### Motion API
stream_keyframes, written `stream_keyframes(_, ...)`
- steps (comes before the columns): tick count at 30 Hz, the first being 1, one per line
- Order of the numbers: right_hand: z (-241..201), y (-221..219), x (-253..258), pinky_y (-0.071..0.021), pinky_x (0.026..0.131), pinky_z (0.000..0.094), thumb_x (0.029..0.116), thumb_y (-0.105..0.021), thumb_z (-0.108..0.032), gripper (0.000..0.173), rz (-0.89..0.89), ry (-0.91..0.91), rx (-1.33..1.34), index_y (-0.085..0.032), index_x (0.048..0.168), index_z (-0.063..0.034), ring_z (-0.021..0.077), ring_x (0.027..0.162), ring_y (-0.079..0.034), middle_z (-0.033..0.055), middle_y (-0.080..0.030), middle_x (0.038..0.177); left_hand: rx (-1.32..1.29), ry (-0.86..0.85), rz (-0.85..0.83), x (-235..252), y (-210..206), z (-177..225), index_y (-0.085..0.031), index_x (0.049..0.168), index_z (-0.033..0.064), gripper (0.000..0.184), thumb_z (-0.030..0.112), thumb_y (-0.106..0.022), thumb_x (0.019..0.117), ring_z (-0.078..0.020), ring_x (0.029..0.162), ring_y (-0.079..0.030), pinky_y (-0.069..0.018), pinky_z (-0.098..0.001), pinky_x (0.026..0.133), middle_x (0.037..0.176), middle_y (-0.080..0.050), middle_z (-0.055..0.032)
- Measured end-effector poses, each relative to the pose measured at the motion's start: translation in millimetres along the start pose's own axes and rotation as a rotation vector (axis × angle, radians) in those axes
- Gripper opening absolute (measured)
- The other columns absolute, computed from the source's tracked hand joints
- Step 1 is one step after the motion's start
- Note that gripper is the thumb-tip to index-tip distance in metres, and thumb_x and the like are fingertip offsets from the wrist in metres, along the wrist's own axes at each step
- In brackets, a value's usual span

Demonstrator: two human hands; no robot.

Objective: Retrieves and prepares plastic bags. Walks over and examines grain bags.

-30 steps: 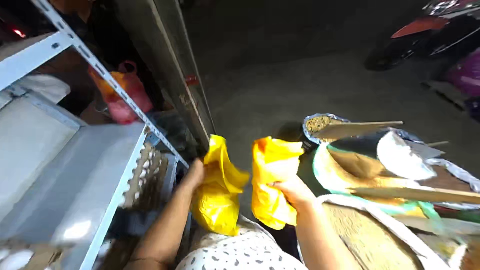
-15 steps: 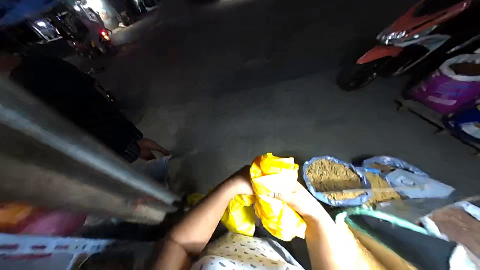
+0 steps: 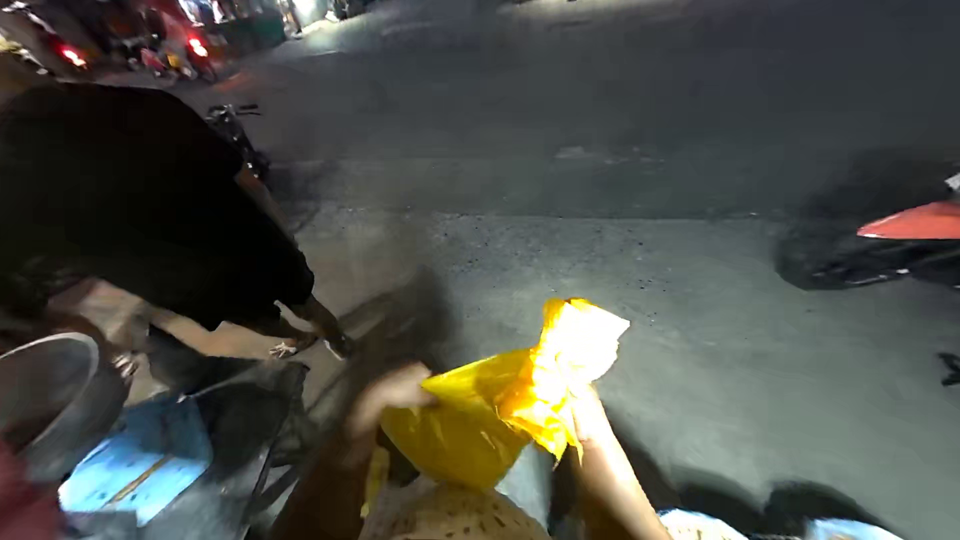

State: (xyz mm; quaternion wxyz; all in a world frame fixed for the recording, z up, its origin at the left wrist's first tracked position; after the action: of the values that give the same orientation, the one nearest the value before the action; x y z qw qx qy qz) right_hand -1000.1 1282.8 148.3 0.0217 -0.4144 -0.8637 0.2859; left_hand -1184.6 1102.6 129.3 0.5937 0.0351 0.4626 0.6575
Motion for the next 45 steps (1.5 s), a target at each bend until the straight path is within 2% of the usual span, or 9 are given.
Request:
stream_keyframes(5, -20, 30, 103, -0.0609, 0.076, 0.0270, 0.1125, -0.034, -0.016, 0.029, 0.121, -0.054, 0.181, -0.057, 0.122, -0.0011, 0.0096, 0.083, -0.071, 0.0054, -0.072, 0.092, -0.303, 0.070, 0.298, 105, 80, -15, -0.072, 0.113, 0.0012, 0.032, 0.024, -0.078, 0.0904, -0.0253, 0.100, -0.070, -0.0564, -0.0502, 0.094, 0.105, -0.073, -0.0154)
stream_keyframes(9, -53, 95, 165, -0.0628, 0.073, 0.0354, 0.1114, -0.041, -0.025, 0.030, 0.249, 0.065, 0.452, -0.060, 0.119, -0.0022, 0.0174, 0.081, -0.073, 0.0103, -0.073, 0.090, -0.683, -0.104, 0.442, 244, 111, 42, -0.061, 0.131, 0.0004, 0.040, 0.019, -0.069, 0.0965, -0.0201, 0.100, -0.070, -0.0607, -0.0423, 0.088, 0.114, -0.071, -0.0140)
stream_keyframes(13, -101, 184, 181, -0.0630, 0.081, 0.0373, 0.1092, -0.049, -0.024, 0.029, 0.392, 0.289, 0.470, -0.056, 0.126, -0.0020, 0.0186, 0.088, -0.074, 0.0106, -0.074, 0.097, -0.839, -0.254, 0.278, 375, 94, 155, -0.047, 0.141, 0.0016, 0.043, 0.021, -0.058, 0.1039, -0.0158, 0.100, -0.070, -0.0615, -0.0391, 0.087, 0.117, -0.068, -0.0111)
stream_keyframes(22, -179, 398, 196, -0.0627, 0.084, 0.0376, 0.1033, -0.058, -0.021, 0.032, 0.717, 0.440, 0.409, -0.053, 0.130, -0.0023, 0.0180, 0.091, -0.074, 0.0098, -0.074, 0.100, -0.786, -0.276, 0.106, 560, -22, 429, -0.047, 0.143, 0.0014, 0.043, 0.029, -0.047, 0.1100, -0.0186, 0.111, -0.065, -0.0564, -0.0401, 0.094, 0.127, -0.063, -0.0162)
stream_keyframes(26, -229, 462, 223, -0.0626, 0.085, 0.0376, 0.1042, -0.059, -0.021, 0.033, 0.764, 0.419, 0.443, -0.053, 0.131, -0.0028, 0.0178, 0.092, -0.074, 0.0097, -0.075, 0.101, -0.531, -0.315, 0.189, 607, -36, 530, -0.056, 0.138, -0.0016, 0.053, 0.041, -0.043, 0.1102, -0.0252, 0.121, -0.062, -0.0493, -0.0467, 0.105, 0.133, -0.062, -0.0206)
stream_keyframes(28, -260, 493, 235, -0.0625, 0.086, 0.0381, 0.1040, -0.060, -0.022, 0.034, 0.764, 0.439, 0.451, -0.053, 0.131, -0.0025, 0.0183, 0.093, -0.074, 0.0103, -0.074, 0.102, -0.475, -0.404, 0.223, 622, -35, 585, -0.050, 0.145, -0.0019, 0.054, 0.039, -0.043, 0.1108, -0.0258, 0.127, -0.058, -0.0456, -0.0453, 0.110, 0.139, -0.058, -0.0227)
stream_keyframes(35, -343, 610, 260, -0.0622, 0.087, 0.0372, 0.1010, -0.063, -0.021, 0.034, 0.803, 0.540, 0.439, -0.054, 0.129, -0.0037, 0.0167, 0.093, -0.074, 0.0082, -0.075, 0.101, -0.450, -0.602, 0.217, 702, -59, 726, -0.048, 0.145, -0.0026, 0.050, 0.033, -0.045, 0.1105, -0.0184, 0.123, -0.057, -0.0464, -0.0369, 0.107, 0.139, -0.056, -0.0217)
stream_keyframes(41, -373, 740, 247, -0.0628, 0.085, 0.0378, 0.1047, -0.057, -0.023, 0.033, 0.992, 0.611, 0.533, -0.052, 0.131, -0.0044, 0.0178, 0.093, -0.074, 0.0090, -0.075, 0.101, -0.417, -0.794, 0.011, 786, -152, 899, -0.052, 0.139, -0.0062, 0.042, 0.024, -0.047, 0.1097, -0.0091, 0.106, -0.062, -0.0516, -0.0287, 0.097, 0.125, -0.062, -0.0185)
stream_keyframes(45, -410, 809, 217, -0.0633, 0.083, 0.0388, 0.1057, -0.057, -0.024, 0.034, 1.248, 0.669, 0.625, -0.054, 0.131, -0.0019, 0.0196, 0.092, -0.074, 0.0114, -0.075, 0.101, -0.276, -0.904, -0.221, 801, -245, 1033, -0.053, 0.139, -0.0064, 0.041, 0.022, -0.046, 0.1099, -0.0145, 0.115, -0.062, -0.0494, -0.0328, 0.103, 0.130, -0.062, -0.0213)
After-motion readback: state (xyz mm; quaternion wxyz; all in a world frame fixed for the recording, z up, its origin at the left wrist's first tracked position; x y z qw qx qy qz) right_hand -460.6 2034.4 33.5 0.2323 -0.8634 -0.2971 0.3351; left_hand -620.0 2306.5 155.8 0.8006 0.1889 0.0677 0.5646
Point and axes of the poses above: each hand's wrist, its own x-axis towards the middle knuckle, its own y-axis out of the back of the hand, z = x × y, the point moved 8 cm from there along x, towards the middle knuckle
